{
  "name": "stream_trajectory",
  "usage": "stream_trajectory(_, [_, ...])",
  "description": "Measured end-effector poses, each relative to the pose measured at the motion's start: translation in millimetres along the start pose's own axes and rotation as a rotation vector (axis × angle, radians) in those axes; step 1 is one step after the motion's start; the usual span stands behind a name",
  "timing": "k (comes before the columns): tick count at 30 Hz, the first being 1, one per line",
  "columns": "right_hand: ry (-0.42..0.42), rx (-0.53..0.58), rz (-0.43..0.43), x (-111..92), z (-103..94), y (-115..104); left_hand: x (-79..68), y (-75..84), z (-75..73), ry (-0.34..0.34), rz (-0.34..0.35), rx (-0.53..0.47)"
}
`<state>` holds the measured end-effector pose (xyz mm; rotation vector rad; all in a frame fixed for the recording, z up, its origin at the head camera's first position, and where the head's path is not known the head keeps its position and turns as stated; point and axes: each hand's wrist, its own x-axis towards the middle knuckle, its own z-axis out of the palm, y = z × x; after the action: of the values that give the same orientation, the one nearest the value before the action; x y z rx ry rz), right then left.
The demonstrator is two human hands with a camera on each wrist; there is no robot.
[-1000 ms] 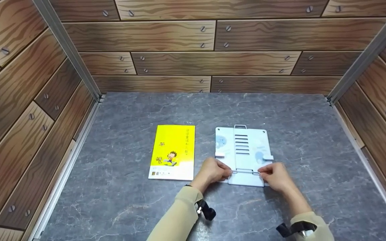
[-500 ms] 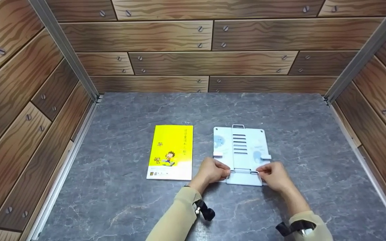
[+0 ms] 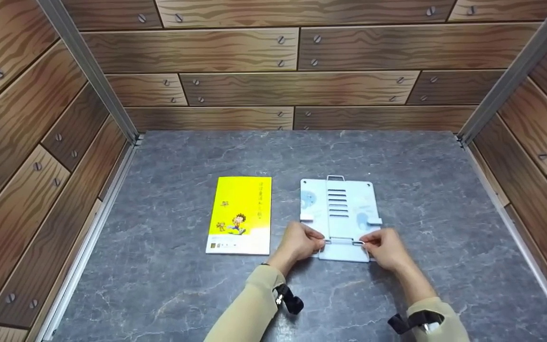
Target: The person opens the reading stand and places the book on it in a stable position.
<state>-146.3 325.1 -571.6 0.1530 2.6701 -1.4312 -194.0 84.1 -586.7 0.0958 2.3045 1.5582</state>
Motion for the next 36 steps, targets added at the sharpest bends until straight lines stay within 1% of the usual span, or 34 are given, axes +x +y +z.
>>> stream_trajectory(4, [-0.026, 0.014, 0.012, 2, -1.0, -2, 0.4, 3.6, -1.2, -0.029, -0.017, 0.008])
stream_trajectory(6, [-0.036, 0.014, 0.01, 3, -1.0, -2, 0.5, 5.4, -1.3, -0.037, -0.029, 0.028])
stream_trajectory(10, [-0.036, -0.013, 0.009, 4, 0.6, -3, 1.2, 8.1, -1.4, -0.042, -0.067, 0.066])
stream_trajectory(13, [-0.024, -0.057, 0.017, 3, 2.7, -4, 1.4, 8.0, -0.2, -0.033, -0.072, 0.073])
stream_trajectory(17, [-0.011, -0.13, 0.017, 4, 5.3, -7, 1.6, 6.8, 1.0, -0.009, -0.038, 0.085])
stream_trajectory(21, [0.007, -0.169, 0.002, 5, 6.1, -10, 1.8, 6.1, 1.1, 0.008, -0.017, 0.087])
stream_trajectory(24, [0.024, -0.172, -0.016, 5, 6.5, -8, 0.5, 6.3, 2.1, 0.015, -0.016, 0.079])
stream_trajectory(29, [0.03, -0.142, -0.011, 4, 7.5, -7, -2.0, 6.9, 3.0, 0.015, -0.017, 0.063])
stream_trajectory(36, [0.064, -0.144, -0.03, 0, 10.0, -6, -4.6, 5.6, 2.9, 0.044, 0.047, 0.081])
